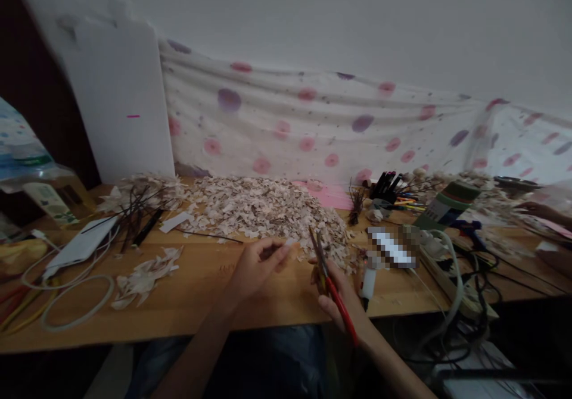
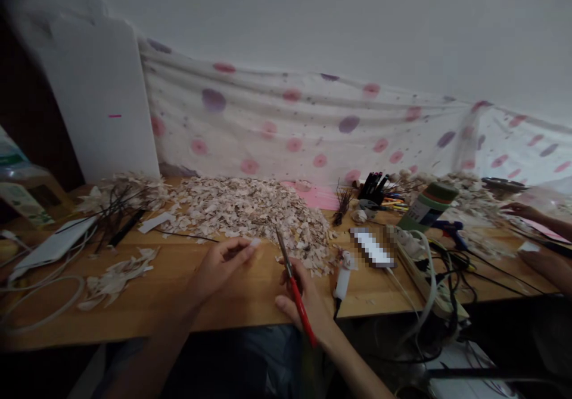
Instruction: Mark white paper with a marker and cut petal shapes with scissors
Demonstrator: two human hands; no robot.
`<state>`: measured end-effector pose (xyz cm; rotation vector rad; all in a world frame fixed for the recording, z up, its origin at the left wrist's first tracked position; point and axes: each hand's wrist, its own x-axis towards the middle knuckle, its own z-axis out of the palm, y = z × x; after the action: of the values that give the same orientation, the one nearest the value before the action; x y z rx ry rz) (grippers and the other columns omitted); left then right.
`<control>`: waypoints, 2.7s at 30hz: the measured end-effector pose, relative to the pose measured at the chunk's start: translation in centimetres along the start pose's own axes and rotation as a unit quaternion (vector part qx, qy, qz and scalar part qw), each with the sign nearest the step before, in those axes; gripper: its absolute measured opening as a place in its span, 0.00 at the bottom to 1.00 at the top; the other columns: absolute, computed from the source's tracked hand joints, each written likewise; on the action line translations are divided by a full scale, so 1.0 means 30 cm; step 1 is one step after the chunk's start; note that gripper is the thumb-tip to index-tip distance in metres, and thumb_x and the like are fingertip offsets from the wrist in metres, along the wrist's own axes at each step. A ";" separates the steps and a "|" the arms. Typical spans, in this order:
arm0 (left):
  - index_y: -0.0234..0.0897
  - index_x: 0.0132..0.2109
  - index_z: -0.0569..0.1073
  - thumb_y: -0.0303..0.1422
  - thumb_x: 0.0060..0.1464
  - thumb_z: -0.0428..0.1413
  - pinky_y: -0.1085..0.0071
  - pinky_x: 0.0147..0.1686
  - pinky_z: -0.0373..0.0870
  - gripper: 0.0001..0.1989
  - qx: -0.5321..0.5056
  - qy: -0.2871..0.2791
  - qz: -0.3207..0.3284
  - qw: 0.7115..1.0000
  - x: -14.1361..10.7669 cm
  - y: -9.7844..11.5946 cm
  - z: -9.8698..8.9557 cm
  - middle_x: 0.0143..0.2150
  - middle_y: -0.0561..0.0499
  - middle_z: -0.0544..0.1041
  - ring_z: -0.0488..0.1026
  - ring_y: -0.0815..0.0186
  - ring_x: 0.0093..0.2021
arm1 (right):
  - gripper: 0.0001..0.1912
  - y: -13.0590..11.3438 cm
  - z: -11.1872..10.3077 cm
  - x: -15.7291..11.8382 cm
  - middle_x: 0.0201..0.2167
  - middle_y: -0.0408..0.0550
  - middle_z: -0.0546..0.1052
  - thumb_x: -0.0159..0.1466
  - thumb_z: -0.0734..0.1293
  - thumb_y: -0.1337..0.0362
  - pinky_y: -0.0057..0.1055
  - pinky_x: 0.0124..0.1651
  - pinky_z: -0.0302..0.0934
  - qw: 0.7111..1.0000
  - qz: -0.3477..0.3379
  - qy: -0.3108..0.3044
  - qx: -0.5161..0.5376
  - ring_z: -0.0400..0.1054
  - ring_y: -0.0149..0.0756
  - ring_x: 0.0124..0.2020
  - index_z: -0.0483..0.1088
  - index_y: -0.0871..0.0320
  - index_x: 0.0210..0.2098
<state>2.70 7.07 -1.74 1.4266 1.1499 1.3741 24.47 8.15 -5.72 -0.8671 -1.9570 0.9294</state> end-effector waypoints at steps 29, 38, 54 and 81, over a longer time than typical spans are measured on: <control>0.35 0.37 0.76 0.41 0.53 0.58 0.70 0.38 0.71 0.13 0.008 -0.043 -0.036 0.998 -0.004 0.016 -0.057 0.36 0.48 0.82 0.78 0.63 0.37 | 0.45 -0.014 0.004 -0.004 0.52 0.66 0.73 0.52 0.72 0.41 0.48 0.52 0.62 0.977 0.035 -0.073 -0.195 0.69 0.57 0.51 0.60 0.64 0.58; 0.34 0.38 0.77 0.40 0.54 0.57 0.70 0.39 0.69 0.13 0.032 -0.074 -0.044 0.996 -0.007 0.023 -0.067 0.37 0.47 0.81 0.77 0.62 0.38 | 0.41 -0.039 0.003 0.004 0.39 0.59 0.77 0.53 0.69 0.38 0.42 0.41 0.64 0.968 0.056 -0.088 -0.229 0.72 0.52 0.38 0.65 0.64 0.54; 0.36 0.38 0.78 0.37 0.57 0.56 0.69 0.40 0.70 0.10 0.049 -0.092 -0.017 0.994 -0.013 0.030 -0.069 0.37 0.48 0.81 0.77 0.62 0.39 | 0.38 -0.039 0.001 0.004 0.28 0.52 0.76 0.56 0.67 0.39 0.36 0.34 0.63 0.961 0.051 -0.090 -0.255 0.72 0.48 0.30 0.66 0.65 0.51; 0.33 0.43 0.78 0.38 0.58 0.56 0.69 0.42 0.70 0.12 0.038 -0.102 -0.013 0.994 -0.008 0.021 -0.085 0.38 0.46 0.81 0.77 0.62 0.39 | 0.36 -0.021 -0.001 -0.001 0.26 0.50 0.77 0.55 0.68 0.38 0.34 0.31 0.63 0.959 0.024 -0.054 -0.277 0.72 0.45 0.27 0.70 0.63 0.49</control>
<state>0.20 6.62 -1.04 1.5604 1.0934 1.1473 24.37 7.82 -5.20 -1.1965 -2.3477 0.4563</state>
